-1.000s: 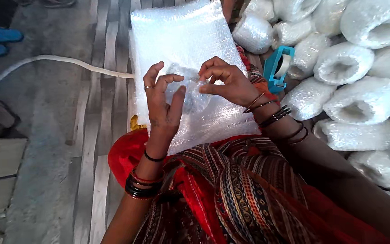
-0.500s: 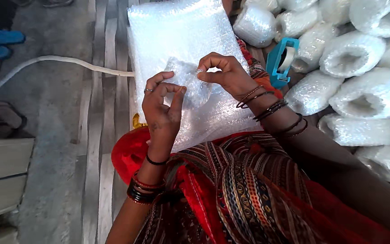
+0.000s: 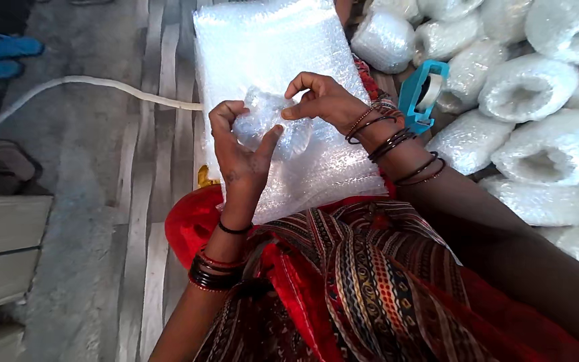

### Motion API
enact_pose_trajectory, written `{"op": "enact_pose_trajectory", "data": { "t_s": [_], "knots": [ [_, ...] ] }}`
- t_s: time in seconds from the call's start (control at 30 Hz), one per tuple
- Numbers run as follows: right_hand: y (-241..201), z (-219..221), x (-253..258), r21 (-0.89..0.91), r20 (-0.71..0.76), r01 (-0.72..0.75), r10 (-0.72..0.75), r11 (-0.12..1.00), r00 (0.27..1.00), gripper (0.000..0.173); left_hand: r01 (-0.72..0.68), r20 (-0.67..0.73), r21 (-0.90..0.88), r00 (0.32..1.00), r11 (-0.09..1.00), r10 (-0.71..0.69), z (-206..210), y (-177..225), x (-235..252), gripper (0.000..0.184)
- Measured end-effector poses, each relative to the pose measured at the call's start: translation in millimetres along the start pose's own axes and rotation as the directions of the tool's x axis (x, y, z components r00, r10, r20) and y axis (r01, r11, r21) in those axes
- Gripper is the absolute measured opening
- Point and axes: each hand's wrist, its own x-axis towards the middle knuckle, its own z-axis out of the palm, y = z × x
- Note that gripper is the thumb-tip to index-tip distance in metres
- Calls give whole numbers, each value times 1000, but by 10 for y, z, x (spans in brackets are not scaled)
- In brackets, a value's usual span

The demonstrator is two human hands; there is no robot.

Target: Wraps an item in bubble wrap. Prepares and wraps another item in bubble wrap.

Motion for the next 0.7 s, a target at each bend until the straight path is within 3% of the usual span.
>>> {"op": "enact_pose_trajectory", "data": {
  "t_s": [0.17, 0.23, 0.53, 0.7],
  "knots": [
    [-19, 52, 71, 9, 28, -17, 16, 1000, 999, 22, 183, -27, -94, 982, 979, -186, 22, 95, -34, 93],
    [1, 66, 76, 9, 32, -17, 16, 1000, 999, 22, 195, -25, -200, 979, 960, -204, 91, -83, -73, 106],
    [171, 79, 87, 115, 23, 12, -15, 993, 1000, 21, 176, 93, -403, 984, 898, -151, 95, -178, -54, 80],
    [303, -165, -155, 101, -8, 31, -30, 994, 1000, 31, 193, 116, -400, 980, 896, -159, 134, -147, -44, 79]
  ]
}}
